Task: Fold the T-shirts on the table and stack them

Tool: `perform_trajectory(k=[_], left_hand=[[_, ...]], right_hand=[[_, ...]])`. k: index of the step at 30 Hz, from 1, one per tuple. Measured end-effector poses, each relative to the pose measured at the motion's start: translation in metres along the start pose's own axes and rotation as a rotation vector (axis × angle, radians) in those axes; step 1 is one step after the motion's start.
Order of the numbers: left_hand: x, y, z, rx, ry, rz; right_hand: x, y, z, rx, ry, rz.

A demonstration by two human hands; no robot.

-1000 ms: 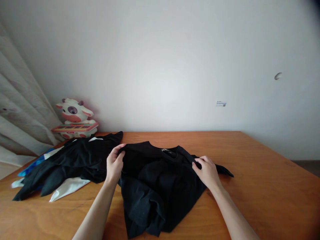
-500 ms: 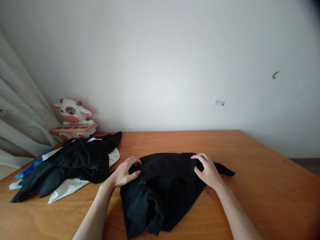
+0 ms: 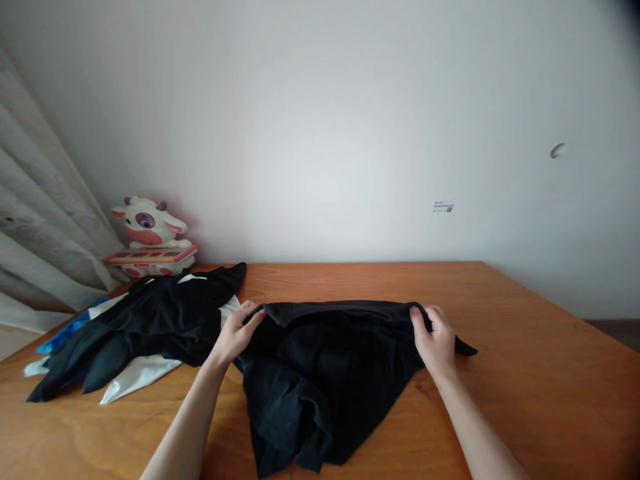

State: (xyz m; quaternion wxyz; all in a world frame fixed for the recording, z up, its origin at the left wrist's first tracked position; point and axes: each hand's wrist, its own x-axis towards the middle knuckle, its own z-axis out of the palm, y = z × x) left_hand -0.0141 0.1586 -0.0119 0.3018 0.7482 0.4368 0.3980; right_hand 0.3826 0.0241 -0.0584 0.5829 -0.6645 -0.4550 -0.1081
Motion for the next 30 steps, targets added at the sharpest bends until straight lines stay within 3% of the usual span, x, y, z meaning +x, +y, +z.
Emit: perform_trajectory(k=[4,8,12,15,17,20,23,27,30], left_hand=[[0.0,0.003,0.003,-0.251,0.017,-0.23],[0.001,0.0,0.007,-0.23,0.147,-0.248],[0.002,-0.005,0.007,0.0,0.262,-0.117],[-0.001,-0.003,0.006,0.386,0.34,0.135],[-0.004,0.002,0.005,0.643,0.334,0.264],[-0.009,0.013,0.005,0.865,0.276,0.292],[-0.012,0.02,0.006,0.893,0.157,0.175],[-0.007,0.025,0.001,0.8,-0.117,-0.029],[-0.005,0.035,-0.016,0.533,-0.408,-0.165]], right_hand=[[-0.002,-0.001,-0.002,0.072,-0.035,0.175],[-0.004,-0.006,-0.002,0.093,-0.062,0.191],[-0.003,-0.008,-0.001,0.012,-0.011,0.058],[-0.001,-0.003,-0.002,-0.245,0.111,-0.171],[-0.001,0.001,-0.004,-0.384,0.115,-0.257],[-0.001,0.004,-0.006,-0.491,0.047,-0.306],[-0.001,0.005,-0.005,-0.539,-0.095,-0.294],[0.005,0.005,-0.005,-0.535,-0.402,-0.13],[0.013,0.002,-0.015,-0.437,-0.67,0.032]])
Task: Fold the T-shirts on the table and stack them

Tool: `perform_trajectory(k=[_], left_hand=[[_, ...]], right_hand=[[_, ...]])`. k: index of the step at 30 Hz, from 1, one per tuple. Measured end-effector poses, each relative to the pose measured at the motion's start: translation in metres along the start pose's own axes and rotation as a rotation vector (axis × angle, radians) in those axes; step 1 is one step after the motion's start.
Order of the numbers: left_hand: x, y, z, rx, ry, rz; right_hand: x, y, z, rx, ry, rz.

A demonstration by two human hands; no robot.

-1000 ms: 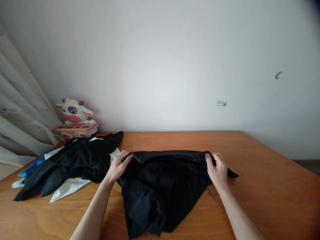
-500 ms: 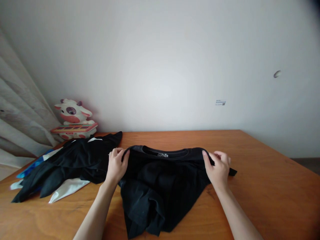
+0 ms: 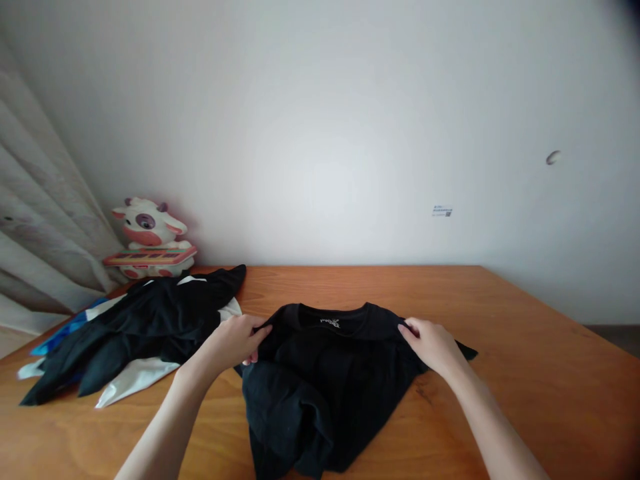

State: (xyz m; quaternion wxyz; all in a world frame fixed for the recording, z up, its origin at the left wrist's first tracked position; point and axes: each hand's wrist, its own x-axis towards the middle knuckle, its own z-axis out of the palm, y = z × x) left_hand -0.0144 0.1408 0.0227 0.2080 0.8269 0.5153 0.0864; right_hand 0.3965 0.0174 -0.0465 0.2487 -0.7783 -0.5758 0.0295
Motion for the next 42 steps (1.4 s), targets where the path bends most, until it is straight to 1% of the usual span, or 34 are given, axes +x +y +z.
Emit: perform_trajectory(k=[2,4,5,7,8,9,10,11,12,13,14,15,16,17,18,19,20,21,22,23,24,25,26,27,28,29,30,31,33,36,38,40,42], left_hand=[[-0.01,-0.001,-0.016,-0.246,-0.173,-0.001],[-0.025,-0.004,-0.032,-0.45,-0.278,-0.019],[-0.033,-0.006,-0.038,-0.521,-0.323,-0.035],[-0.046,-0.012,-0.049,-0.595,-0.441,-0.066],[-0.05,-0.014,-0.052,-0.601,-0.523,-0.082],[-0.051,-0.016,-0.054,-0.589,-0.613,-0.095],[-0.048,-0.016,-0.055,-0.569,-0.691,-0.105],[-0.041,-0.015,-0.055,-0.552,-0.725,-0.116],[-0.031,-0.012,-0.055,-0.548,-0.69,-0.13],[-0.018,-0.008,-0.055,-0.552,-0.575,-0.141],[-0.002,-0.003,-0.055,-0.569,-0.371,-0.143],[0.014,0.003,-0.055,-0.571,-0.1,-0.13],[0.031,0.01,-0.054,-0.519,0.185,-0.077],[0.046,0.016,-0.051,-0.415,0.384,0.01],[0.058,0.022,-0.047,-0.311,0.537,0.081],[0.066,0.027,-0.041,-0.214,0.613,0.157],[0.07,0.03,-0.032,-0.131,0.625,0.226],[0.07,0.032,-0.021,-0.07,0.591,0.285],[0.067,0.033,-0.007,-0.025,0.524,0.336],[0.061,0.032,0.009,0.016,0.436,0.379],[0.053,0.03,0.026,0.054,0.343,0.404],[0.044,0.026,0.042,0.101,0.251,0.403],[0.036,0.021,0.058,0.153,0.158,0.369],[0.028,0.016,0.072,0.192,0.09,0.32],[0.022,0.01,0.083,0.215,0.059,0.281],[0.018,0.004,0.091,0.227,0.044,0.251],[0.016,-0.001,0.097,0.227,0.046,0.233],[0.016,-0.007,0.1,0.221,0.057,0.223],[0.019,-0.016,0.101,0.219,0.091,0.195],[0.029,-0.029,0.094,0.278,0.164,0.091],[0.036,-0.037,0.089,0.323,0.194,0.018],[0.041,-0.045,0.084,0.338,0.203,-0.042],[0.045,-0.051,0.083,0.335,0.229,-0.085]], right_hand=[[-0.007,0.003,-0.017,0.166,-0.2,0.011],[-0.02,0.009,-0.039,0.345,-0.385,0.048],[-0.028,0.012,-0.051,0.428,-0.479,0.095],[-0.043,0.021,-0.074,0.568,-0.707,0.238],[-0.047,0.025,-0.083,0.621,-0.82,0.307],[-0.048,0.028,-0.091,0.668,-0.897,0.37],[-0.045,0.03,-0.095,0.71,-0.921,0.417],[-0.037,0.029,-0.096,0.752,-0.889,0.445],[-0.026,0.025,-0.094,0.792,-0.796,0.446],[-0.013,0.019,-0.089,0.814,-0.634,0.425],[0.003,0.011,-0.083,0.82,-0.461,0.372],[0.018,0.0,-0.074,0.788,-0.227,0.267],[0.032,-0.011,-0.065,0.69,0.066,0.188],[0.042,-0.023,-0.056,0.646,0.175,0.161],[0.049,-0.035,-0.046,0.613,0.229,0.138],[0.051,-0.047,-0.036,0.522,0.317,0.086],[0.05,-0.056,-0.027,0.347,0.37,-0.007],[0.045,-0.064,-0.017,0.173,0.368,-0.098],[0.038,-0.07,-0.008,0.018,0.329,-0.158],[0.029,-0.074,0.002,-0.113,0.254,-0.173],[0.021,-0.075,0.012,-0.205,0.158,-0.137],[0.013,-0.074,0.021,-0.265,0.058,-0.06],[0.007,-0.071,0.03,-0.298,-0.044,0.036],[0.003,-0.066,0.038,-0.308,-0.133,0.126],[0.001,-0.061,0.045,-0.305,-0.198,0.19],[0.0,-0.054,0.05,-0.296,-0.24,0.218],[0.001,-0.048,0.054,-0.289,-0.259,0.212],[0.003,-0.041,0.056,-0.285,-0.259,0.182],[0.011,-0.027,0.056,-0.285,-0.244,0.093],[0.024,-0.007,0.054,-0.285,-0.243,-0.039],[0.033,0.006,0.054,-0.281,-0.22,-0.111],[0.038,0.018,0.056,-0.268,-0.183,-0.154],[0.04,0.027,0.058,-0.251,-0.117,-0.172]])
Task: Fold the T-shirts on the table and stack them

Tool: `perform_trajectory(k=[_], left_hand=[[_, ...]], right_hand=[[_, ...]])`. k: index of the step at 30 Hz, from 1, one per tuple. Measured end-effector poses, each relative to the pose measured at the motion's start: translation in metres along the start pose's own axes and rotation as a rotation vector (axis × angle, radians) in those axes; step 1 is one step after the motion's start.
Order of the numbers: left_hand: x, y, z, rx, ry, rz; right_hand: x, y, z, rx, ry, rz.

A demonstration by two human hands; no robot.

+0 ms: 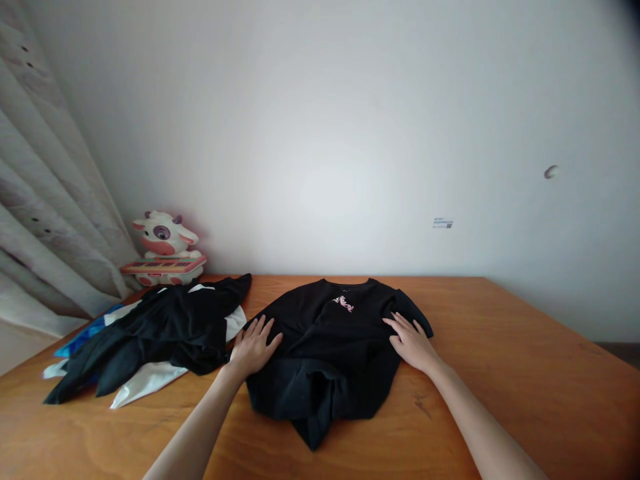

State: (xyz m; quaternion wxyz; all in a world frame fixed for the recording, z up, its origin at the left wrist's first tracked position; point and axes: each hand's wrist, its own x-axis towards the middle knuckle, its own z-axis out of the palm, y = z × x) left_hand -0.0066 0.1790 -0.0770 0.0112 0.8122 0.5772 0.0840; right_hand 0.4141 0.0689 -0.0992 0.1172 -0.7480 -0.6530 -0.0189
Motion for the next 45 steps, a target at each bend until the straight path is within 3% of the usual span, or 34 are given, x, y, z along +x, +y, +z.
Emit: perform_trajectory(k=[3,5,7,10,14,21,32,39,45], left_hand=[[0.002,-0.003,0.003,-0.019,0.08,-0.051],[0.001,-0.003,0.003,-0.047,0.145,-0.073],[-0.001,-0.001,0.002,-0.073,0.194,-0.088],[-0.008,0.001,-0.005,-0.122,0.223,-0.056],[-0.015,0.003,-0.015,-0.221,0.204,0.028],[-0.016,0.003,-0.017,-0.248,0.195,-0.019],[-0.005,-0.005,-0.008,-0.252,0.234,0.002],[-0.003,-0.006,-0.004,-0.235,0.306,0.03],[-0.007,0.002,-0.009,-0.175,0.331,0.023]], right_hand=[[-0.005,0.004,0.002,0.003,0.194,0.048],[-0.011,0.002,-0.001,-0.025,0.335,0.161],[-0.017,0.0,-0.006,-0.071,0.394,0.309],[-0.024,-0.004,-0.014,-0.085,0.323,0.405],[-0.033,-0.005,-0.016,-0.074,0.253,0.338],[-0.038,-0.002,-0.006,-0.015,0.122,0.291],[-0.039,0.012,-0.002,0.193,0.252,0.213],[-0.042,0.023,0.008,0.295,0.364,0.088],[-0.044,0.02,0.007,0.269,0.359,0.143]])
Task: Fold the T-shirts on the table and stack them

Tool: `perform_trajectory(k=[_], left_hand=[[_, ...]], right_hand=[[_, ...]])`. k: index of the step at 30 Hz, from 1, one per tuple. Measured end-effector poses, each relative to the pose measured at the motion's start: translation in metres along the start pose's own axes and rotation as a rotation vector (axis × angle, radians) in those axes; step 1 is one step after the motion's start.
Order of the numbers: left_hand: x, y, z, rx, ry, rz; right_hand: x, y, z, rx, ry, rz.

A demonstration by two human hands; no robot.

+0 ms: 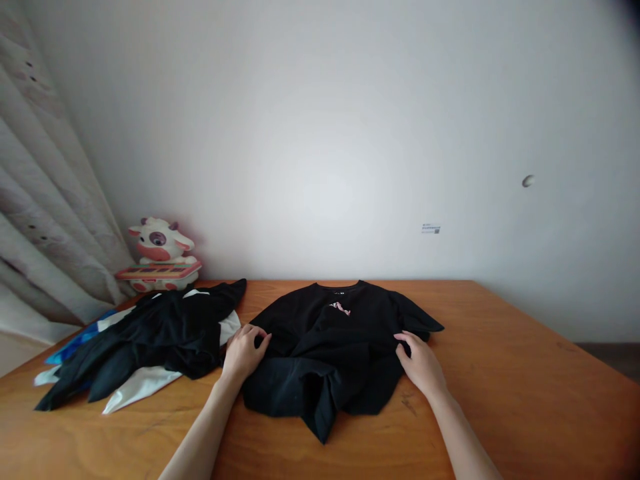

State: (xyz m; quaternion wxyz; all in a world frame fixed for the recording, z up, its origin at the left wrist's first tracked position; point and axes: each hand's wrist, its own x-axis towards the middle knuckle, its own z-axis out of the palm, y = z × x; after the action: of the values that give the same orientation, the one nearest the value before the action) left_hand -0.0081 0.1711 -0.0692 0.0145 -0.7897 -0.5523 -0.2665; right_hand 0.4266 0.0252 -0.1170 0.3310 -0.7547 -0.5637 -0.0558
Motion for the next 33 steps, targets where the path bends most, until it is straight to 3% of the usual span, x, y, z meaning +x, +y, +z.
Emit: perform_trajectory(k=[9,13,18,25,29,33], left_hand=[[-0.004,0.01,-0.007,0.06,0.073,0.031],[-0.005,0.011,-0.009,0.014,0.104,0.106],[-0.008,0.012,-0.012,-0.06,0.133,0.198],[-0.011,0.015,-0.017,-0.116,0.119,0.264],[-0.014,0.024,-0.029,-0.14,0.049,0.268],[-0.022,0.054,-0.044,-0.229,-0.152,0.283]], right_hand=[[-0.008,-0.012,-0.001,-0.048,-0.008,-0.032],[-0.014,-0.034,-0.012,0.034,0.022,-0.086],[-0.016,-0.059,-0.021,0.161,-0.031,-0.171],[-0.015,-0.062,-0.016,0.125,0.003,-0.148],[-0.017,-0.066,-0.017,0.116,-0.034,-0.206],[-0.02,-0.071,-0.02,0.089,-0.169,-0.205]])
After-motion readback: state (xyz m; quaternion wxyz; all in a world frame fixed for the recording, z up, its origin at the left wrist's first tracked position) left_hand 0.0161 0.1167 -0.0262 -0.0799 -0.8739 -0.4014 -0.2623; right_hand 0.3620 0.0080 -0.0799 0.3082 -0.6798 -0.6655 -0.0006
